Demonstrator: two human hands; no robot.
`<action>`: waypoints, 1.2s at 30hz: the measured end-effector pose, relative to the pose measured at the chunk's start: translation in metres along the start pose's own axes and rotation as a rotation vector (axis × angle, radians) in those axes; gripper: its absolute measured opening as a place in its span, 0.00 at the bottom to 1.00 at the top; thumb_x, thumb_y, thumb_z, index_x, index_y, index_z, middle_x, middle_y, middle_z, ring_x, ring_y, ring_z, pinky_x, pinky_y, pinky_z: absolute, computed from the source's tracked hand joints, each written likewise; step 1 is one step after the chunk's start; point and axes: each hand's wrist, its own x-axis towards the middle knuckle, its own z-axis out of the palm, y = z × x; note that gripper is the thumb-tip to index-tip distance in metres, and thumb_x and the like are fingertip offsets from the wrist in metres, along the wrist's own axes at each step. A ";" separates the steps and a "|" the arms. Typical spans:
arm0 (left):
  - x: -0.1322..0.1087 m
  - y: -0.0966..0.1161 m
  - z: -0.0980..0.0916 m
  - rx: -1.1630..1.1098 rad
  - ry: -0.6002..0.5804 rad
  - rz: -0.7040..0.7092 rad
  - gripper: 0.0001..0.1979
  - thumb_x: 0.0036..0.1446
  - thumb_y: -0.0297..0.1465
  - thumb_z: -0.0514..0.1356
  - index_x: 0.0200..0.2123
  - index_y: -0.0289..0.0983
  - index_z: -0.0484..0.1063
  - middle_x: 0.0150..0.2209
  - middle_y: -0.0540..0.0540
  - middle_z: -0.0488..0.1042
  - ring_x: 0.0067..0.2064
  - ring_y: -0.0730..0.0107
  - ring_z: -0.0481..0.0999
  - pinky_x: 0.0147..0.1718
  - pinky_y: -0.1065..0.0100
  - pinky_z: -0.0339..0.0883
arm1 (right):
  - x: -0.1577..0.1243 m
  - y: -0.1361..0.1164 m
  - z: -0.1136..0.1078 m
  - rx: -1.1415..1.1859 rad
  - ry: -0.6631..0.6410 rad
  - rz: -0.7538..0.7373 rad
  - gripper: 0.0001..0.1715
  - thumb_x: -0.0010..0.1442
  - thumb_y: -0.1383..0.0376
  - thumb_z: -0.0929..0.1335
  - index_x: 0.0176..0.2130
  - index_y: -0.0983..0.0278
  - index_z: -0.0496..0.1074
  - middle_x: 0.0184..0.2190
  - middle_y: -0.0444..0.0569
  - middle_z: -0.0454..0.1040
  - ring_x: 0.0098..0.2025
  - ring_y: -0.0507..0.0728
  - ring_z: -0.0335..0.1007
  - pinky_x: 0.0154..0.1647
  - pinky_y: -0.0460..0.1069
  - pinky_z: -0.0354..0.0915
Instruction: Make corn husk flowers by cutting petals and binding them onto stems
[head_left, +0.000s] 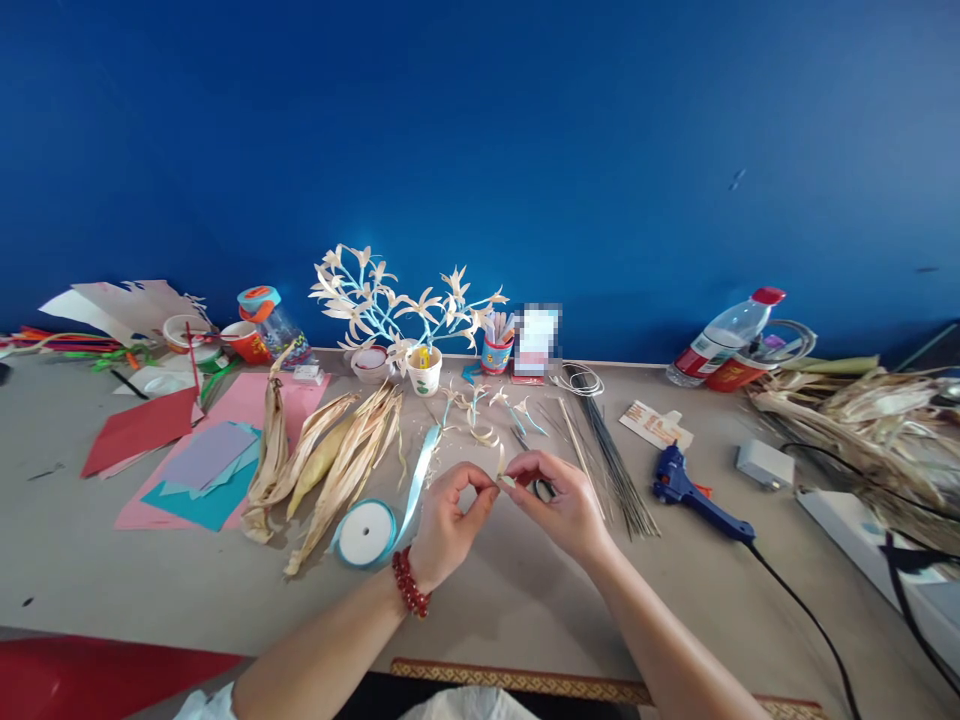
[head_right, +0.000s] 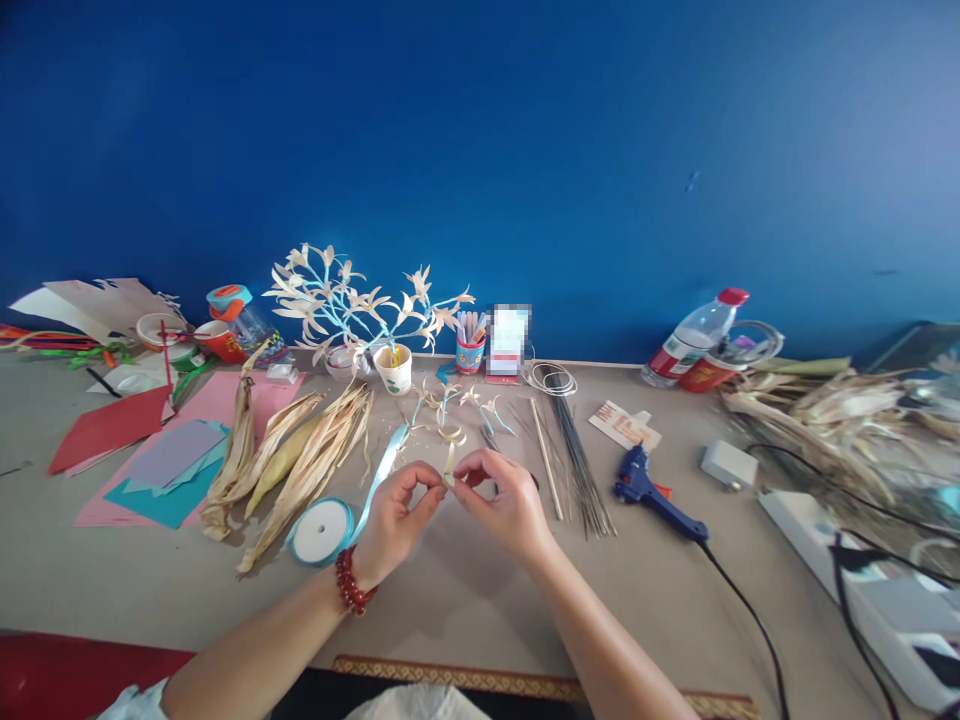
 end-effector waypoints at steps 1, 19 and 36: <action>0.001 -0.002 0.000 -0.045 -0.007 -0.024 0.08 0.62 0.33 0.59 0.32 0.36 0.71 0.30 0.49 0.71 0.34 0.70 0.70 0.36 0.70 0.63 | 0.000 -0.001 -0.001 0.013 -0.005 -0.007 0.04 0.58 0.65 0.72 0.35 0.62 0.73 0.31 0.46 0.76 0.30 0.54 0.72 0.33 0.47 0.68; 0.007 -0.017 -0.001 -0.554 -0.140 -0.191 0.07 0.61 0.34 0.62 0.32 0.37 0.71 0.31 0.50 0.71 0.36 0.70 0.69 0.42 0.68 0.61 | 0.001 0.007 -0.030 0.010 0.063 0.133 0.11 0.65 0.57 0.67 0.37 0.63 0.72 0.32 0.48 0.75 0.31 0.54 0.71 0.25 0.44 0.65; 0.008 -0.024 -0.002 -0.372 -0.022 -0.179 0.08 0.62 0.37 0.61 0.34 0.38 0.71 0.31 0.50 0.70 0.38 0.69 0.70 0.43 0.68 0.63 | -0.067 0.112 -0.180 -1.197 -0.216 0.532 0.26 0.53 0.71 0.67 0.53 0.68 0.69 0.48 0.59 0.75 0.50 0.66 0.72 0.46 0.53 0.66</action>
